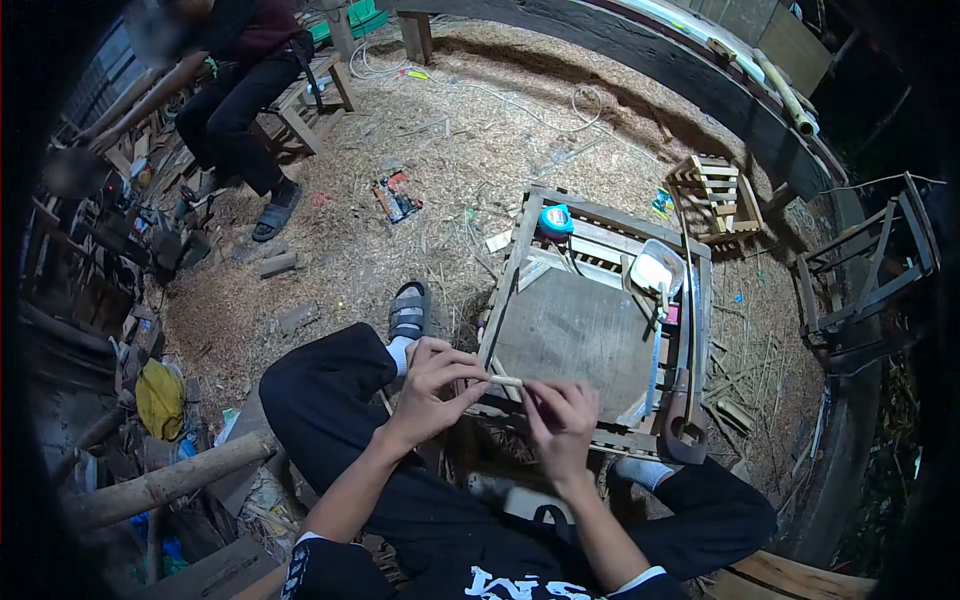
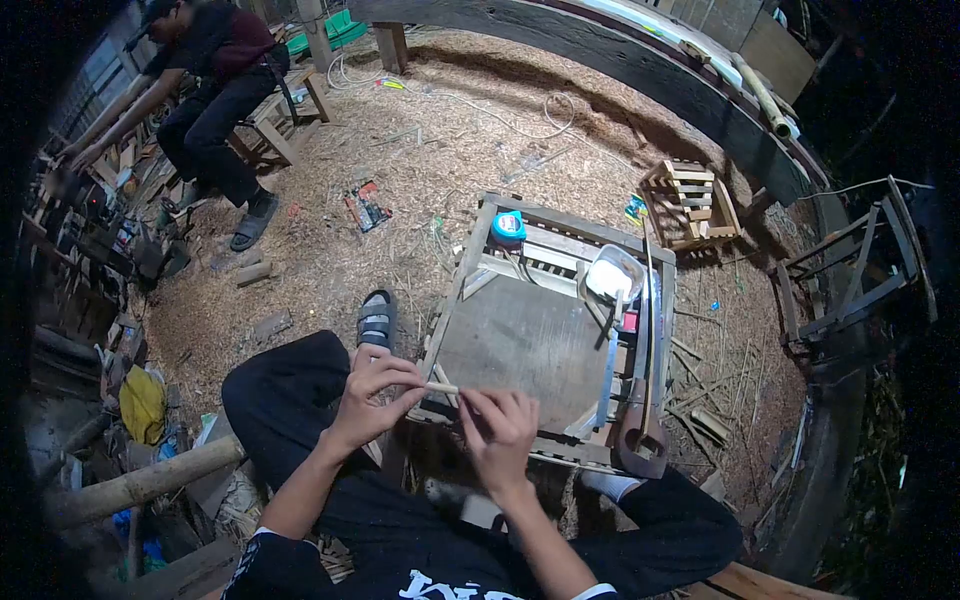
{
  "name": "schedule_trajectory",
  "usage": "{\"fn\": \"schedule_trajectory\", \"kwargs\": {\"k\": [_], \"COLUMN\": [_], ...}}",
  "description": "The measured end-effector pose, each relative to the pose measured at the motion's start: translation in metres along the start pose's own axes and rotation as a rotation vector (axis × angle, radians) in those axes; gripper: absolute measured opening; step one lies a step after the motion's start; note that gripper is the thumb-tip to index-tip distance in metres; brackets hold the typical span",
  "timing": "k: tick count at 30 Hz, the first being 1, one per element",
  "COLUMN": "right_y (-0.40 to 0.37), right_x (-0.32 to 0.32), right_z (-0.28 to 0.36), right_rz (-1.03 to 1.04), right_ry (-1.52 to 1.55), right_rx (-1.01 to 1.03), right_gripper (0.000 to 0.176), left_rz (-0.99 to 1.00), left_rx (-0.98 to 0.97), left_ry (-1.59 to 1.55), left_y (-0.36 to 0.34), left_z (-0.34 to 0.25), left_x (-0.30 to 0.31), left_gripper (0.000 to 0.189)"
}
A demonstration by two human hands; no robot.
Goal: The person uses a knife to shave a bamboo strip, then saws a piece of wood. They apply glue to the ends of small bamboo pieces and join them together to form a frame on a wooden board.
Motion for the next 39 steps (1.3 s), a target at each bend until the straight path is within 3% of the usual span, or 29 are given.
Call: {"fn": "schedule_trajectory", "kwargs": {"k": [7, 10, 15, 19, 29, 35, 39], "right_y": [0.038, 0.045, 0.053, 0.060, 0.063, 0.056, 0.043], "right_x": [0.026, 0.031, 0.042, 0.054, 0.060, 0.047, 0.025], "right_z": [-0.031, -0.038, -0.041, -0.041, -0.043, -0.039, -0.035], "right_rz": [0.196, 0.249, 0.311, 0.340, 0.272, 0.280, 0.212], "right_ry": [-0.028, -0.039, -0.040, -0.035, -0.021, 0.043, 0.134], "right_rx": [0.210, 0.320, 0.354, 0.361, 0.381, 0.298, 0.198], "right_gripper": [0.022, 0.023, 0.028, 0.027, 0.025, 0.031, 0.024], "left_rz": [0.098, 0.132, 0.184, 0.246, 0.202, 0.183, 0.079], "left_rx": [-0.079, -0.134, -0.184, -0.310, -0.317, -0.204, -0.176], "left_ry": [0.002, -0.046, -0.122, -0.090, -0.033, -0.071, -0.046], "left_y": [0.001, 0.002, 0.011, 0.020, 0.025, 0.016, 0.001], "left_z": [-0.005, -0.003, -0.014, -0.016, -0.023, -0.023, -0.016], "left_x": [0.003, 0.001, -0.004, -0.008, -0.019, -0.017, -0.017], "left_gripper": [0.019, 0.030, 0.070, 0.091, 0.087, 0.088, 0.083]}}
Point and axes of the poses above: each hand's wrist, its own y-axis towards the middle knuckle, its own x-axis out of the back of the hand, z = x × y, the point moved 1 cm from there along y, towards the middle knuckle, and after that the axes turned 4 degrees about -x, right-handed, at the moved point
